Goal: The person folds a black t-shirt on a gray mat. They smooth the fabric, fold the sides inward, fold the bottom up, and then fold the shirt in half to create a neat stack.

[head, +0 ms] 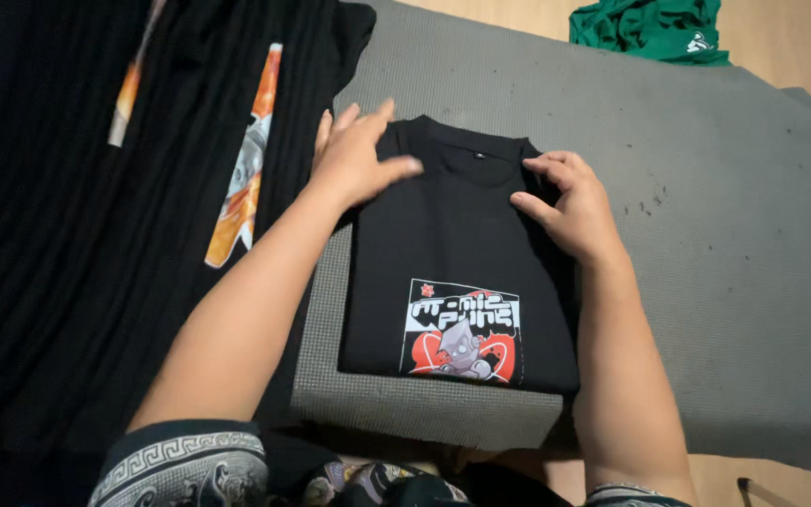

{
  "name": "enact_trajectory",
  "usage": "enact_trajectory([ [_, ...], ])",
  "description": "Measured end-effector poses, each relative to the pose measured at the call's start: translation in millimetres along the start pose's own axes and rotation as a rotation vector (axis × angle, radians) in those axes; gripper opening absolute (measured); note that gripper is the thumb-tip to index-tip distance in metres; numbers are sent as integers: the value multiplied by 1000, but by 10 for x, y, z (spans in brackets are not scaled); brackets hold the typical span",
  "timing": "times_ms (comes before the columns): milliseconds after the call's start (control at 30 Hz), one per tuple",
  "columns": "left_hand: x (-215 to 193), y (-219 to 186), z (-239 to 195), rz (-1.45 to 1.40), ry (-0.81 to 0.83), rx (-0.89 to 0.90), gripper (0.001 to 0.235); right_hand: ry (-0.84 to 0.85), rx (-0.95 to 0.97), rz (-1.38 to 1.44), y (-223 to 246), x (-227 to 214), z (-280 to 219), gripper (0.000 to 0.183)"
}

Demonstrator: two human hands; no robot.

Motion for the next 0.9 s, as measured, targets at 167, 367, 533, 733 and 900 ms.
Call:
enact_trajectory([
  [167,230,280,454,-46,-359,-20,17,-17,-32,10,-21,-5,-21,46],
  [367,160,402,575,-233,-742,92,17,58,21,78,-58,-45,28,43],
  [533,-139,424,526,-238,-750,200,32,28,-39,74,-155,-83,34,31],
  [733,-677,302,275,-599,-733,154,15,-208,304,-4,-592,-311,-38,22],
  [900,-680,29,37,585,-461,-76,121,-149,430,26,-719,-278,-47,21],
])
Point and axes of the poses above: each hand's wrist, its own z-axis towards the middle knuckle, its own x-axis out of the palm, y = z × x, the point moved 2 cm from there along z, towards the middle knuckle, and after that the axes turned 4 degrees about -z, right-handed, at the moved point
